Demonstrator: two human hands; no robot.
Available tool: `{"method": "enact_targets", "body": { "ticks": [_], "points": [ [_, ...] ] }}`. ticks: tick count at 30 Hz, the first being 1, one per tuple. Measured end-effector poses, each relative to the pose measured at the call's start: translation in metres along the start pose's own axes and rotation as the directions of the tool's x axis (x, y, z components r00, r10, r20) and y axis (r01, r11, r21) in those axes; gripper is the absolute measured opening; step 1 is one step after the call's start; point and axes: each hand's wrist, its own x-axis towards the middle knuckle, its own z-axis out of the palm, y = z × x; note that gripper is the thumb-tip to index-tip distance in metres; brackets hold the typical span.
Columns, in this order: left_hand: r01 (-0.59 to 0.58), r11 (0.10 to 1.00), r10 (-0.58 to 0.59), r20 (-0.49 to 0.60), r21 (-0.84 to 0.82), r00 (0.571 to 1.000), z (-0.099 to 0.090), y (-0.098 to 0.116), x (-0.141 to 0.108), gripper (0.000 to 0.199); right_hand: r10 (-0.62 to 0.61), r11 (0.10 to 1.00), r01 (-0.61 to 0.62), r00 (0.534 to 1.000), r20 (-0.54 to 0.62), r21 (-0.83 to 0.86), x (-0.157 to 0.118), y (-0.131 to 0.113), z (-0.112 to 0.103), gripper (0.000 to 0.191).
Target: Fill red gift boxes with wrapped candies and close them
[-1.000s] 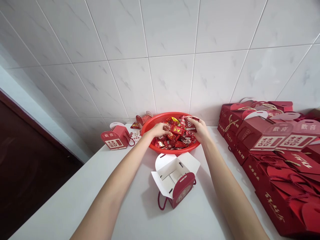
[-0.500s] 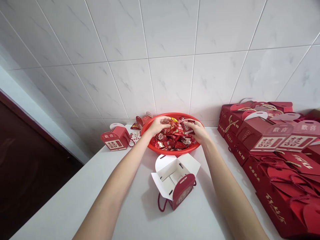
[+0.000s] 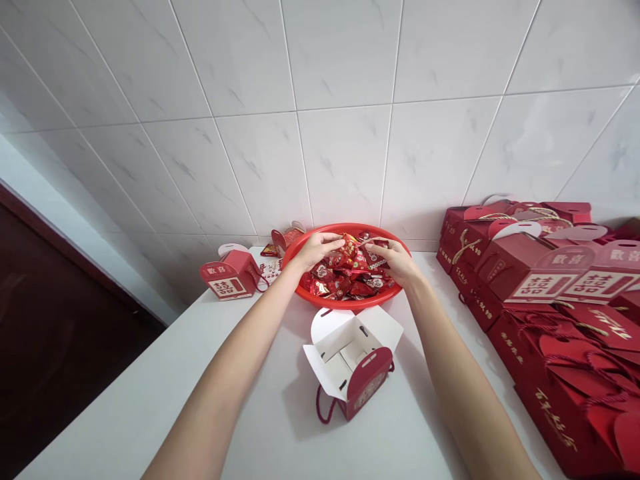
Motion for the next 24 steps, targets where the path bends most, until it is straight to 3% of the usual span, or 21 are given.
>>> {"method": "enact_targets", "body": {
  "ticks": [7,16,20,24],
  "points": [
    [-0.04,0.999,0.039,0.028,0.028,0.999,-0.0014,0.0033,-0.0011,0.043,-0.015,1.0,0.015,1.0,0.019,0.01,-0.0007,0.001,-0.0004,0.026],
    [0.061,0.993,-0.052,0.084,-0.098,0.995,0.0015,0.0083,-0.0056,0.045,-0.067,0.997,0.066,0.997,0.048,0.032,-0.0013,0.0007,-0.0004,0.03],
    [0.08,0.995,-0.068,0.176,-0.06,0.982,0.0019,0.0085,-0.0075,0.045,-0.061,0.998,0.059,0.996,0.071,0.023,-0.0034,-0.0021,0.0004,0.028],
    [0.038,0.999,-0.037,0.162,-0.004,0.986,0.0015,0.0087,-0.0077,0.045,-0.038,0.999,0.037,0.996,0.081,0.008,-0.0036,-0.0023,-0.0002,0.027]
  ]
}}
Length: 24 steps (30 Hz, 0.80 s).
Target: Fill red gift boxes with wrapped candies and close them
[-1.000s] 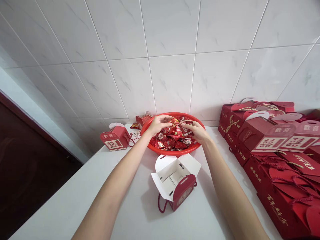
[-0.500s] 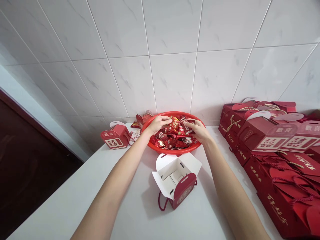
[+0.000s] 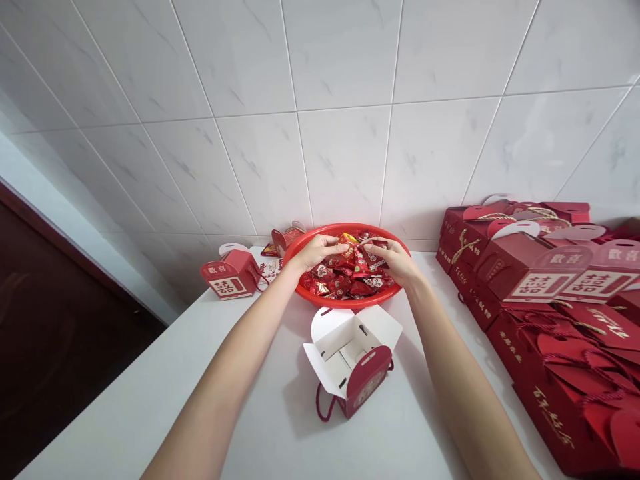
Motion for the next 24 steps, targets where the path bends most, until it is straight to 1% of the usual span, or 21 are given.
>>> {"method": "enact_targets", "body": {
  "ticks": [5,9,13,16,20,24],
  "points": [
    [-0.016,0.998,0.016,-0.008,0.068,1.0,0.0002,0.0019,-0.0007,0.047,-0.01,1.0,0.009,1.0,0.024,0.01,0.0011,0.0016,-0.0011,0.028],
    [-0.018,1.0,0.018,-0.01,0.015,1.0,0.0015,0.0027,-0.0014,0.046,-0.004,1.0,0.004,1.0,-0.002,-0.007,0.0007,0.0014,-0.0013,0.029],
    [0.035,0.999,-0.035,0.01,-0.034,0.999,0.0029,0.003,-0.0032,0.047,-0.011,1.0,0.011,1.0,-0.013,0.007,-0.0006,0.0002,-0.0005,0.029],
    [0.066,0.998,-0.067,0.037,0.019,0.997,0.0022,0.0022,-0.0041,0.047,-0.016,1.0,0.016,1.0,-0.009,0.018,-0.0014,-0.0011,0.0002,0.028],
    [0.005,0.993,-0.01,0.041,0.116,0.999,-0.0003,0.0008,-0.0036,0.046,0.003,1.0,-0.003,1.0,0.003,0.006,-0.0014,-0.0016,0.0004,0.028],
    [-0.003,0.993,-0.003,0.056,0.116,0.998,0.0001,0.0019,-0.0035,0.043,0.012,1.0,-0.013,1.0,0.015,0.016,-0.0006,-0.0002,-0.0003,0.029]
  ]
}}
